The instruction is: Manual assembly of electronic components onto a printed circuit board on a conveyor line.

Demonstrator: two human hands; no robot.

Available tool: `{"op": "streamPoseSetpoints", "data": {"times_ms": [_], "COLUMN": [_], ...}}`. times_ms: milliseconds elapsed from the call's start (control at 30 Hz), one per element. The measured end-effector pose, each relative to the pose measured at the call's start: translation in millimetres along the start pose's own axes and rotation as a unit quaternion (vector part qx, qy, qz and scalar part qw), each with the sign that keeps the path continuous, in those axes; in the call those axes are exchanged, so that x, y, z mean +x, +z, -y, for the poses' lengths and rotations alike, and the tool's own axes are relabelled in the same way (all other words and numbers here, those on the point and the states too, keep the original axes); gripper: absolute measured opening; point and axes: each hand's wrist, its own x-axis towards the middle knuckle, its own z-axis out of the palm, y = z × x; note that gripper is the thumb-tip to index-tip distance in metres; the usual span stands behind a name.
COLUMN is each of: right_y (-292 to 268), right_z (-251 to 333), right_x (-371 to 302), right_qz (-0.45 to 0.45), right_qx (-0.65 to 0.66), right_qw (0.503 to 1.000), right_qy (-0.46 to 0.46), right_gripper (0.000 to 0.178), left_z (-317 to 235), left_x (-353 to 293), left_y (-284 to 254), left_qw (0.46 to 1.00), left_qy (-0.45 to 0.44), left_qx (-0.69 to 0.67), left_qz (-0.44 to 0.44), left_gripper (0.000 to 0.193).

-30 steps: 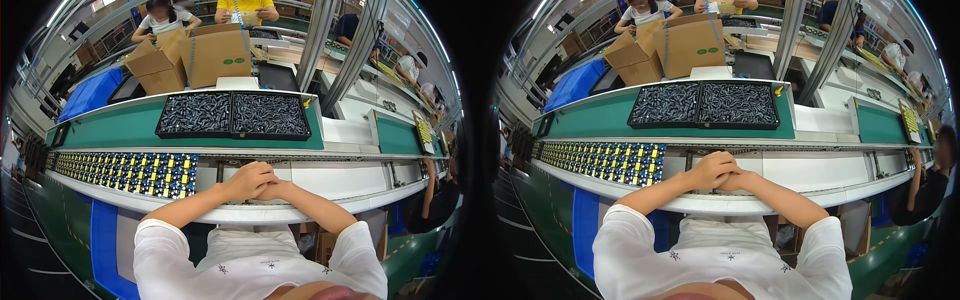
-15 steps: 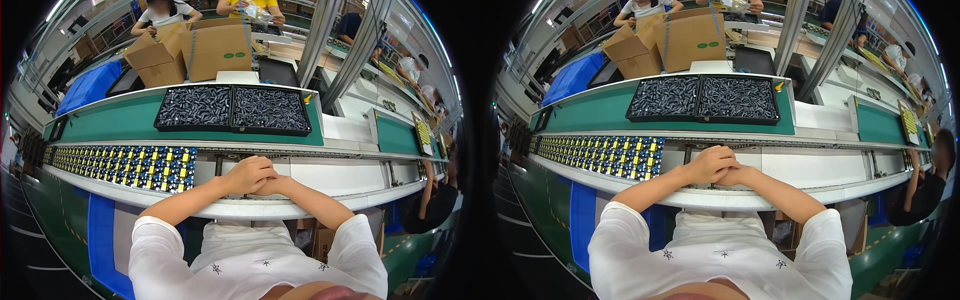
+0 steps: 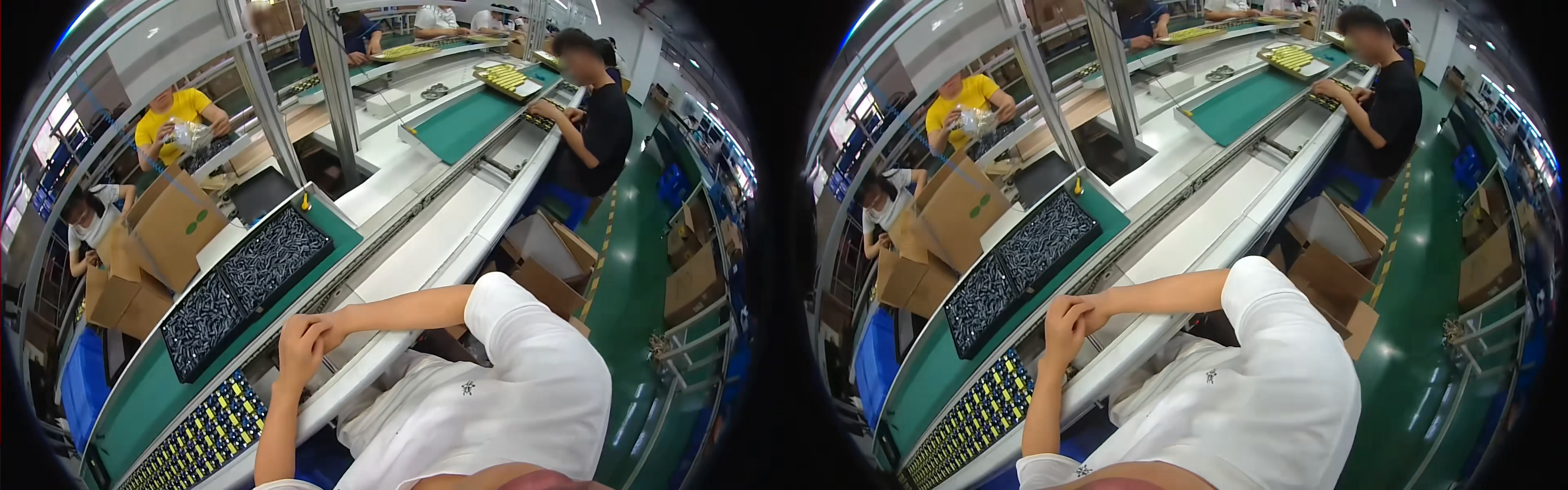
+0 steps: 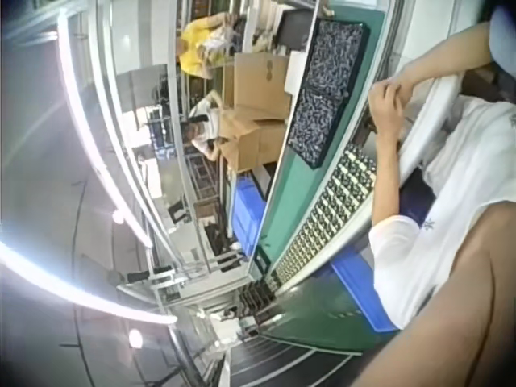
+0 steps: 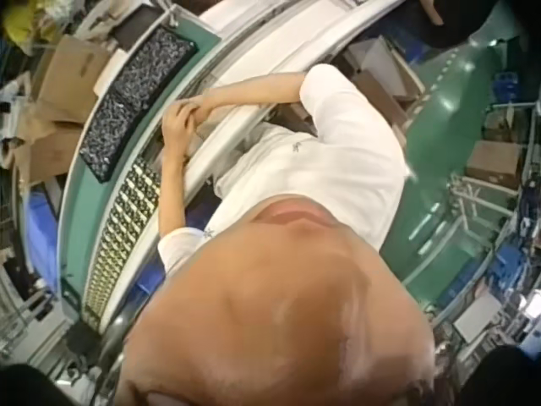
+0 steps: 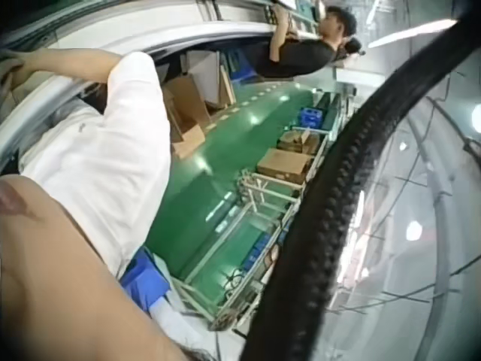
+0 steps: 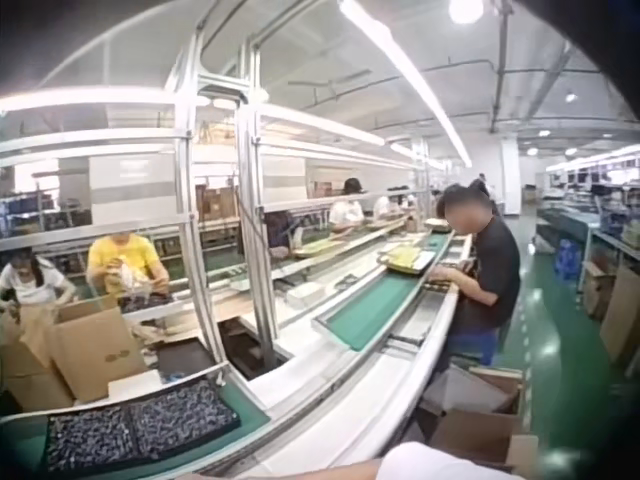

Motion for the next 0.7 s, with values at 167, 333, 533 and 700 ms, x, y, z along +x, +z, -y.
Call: {"op": "streamPoseSetpoints", "data": {"times_ms": [167,333,533,700], "right_y": [-17,-32,-38,-41], "right_z": [11,15,8,20], "right_x": [-2,0,-4,-7], "right_qz": [-0.110,-0.139,-0.169,-0.193], "right_qx": [0.029,-0.017,-0.136,-0.214], "right_qw": [0.992,0.990,0.976,0.956], "right_qy": [-0.049,-0.011,0.030,0.045], "right_gripper": [0.027,0.030,0.030,0.030], "left_z": [-2,0,-3,1], "left_x": [2,-1,4,1], "left_y": [-3,-5,-1,-1], "left_qw": [0.999,0.995,0.984,0.978], "left_qy": [0.040,0.055,0.069,0.065], "left_qx": [0.023,0.078,0.147,0.179], "left_qz": [-0.012,-0.026,-0.068,-0.087], "left_gripper": [0.025,0.026,0.027,0.026]}}
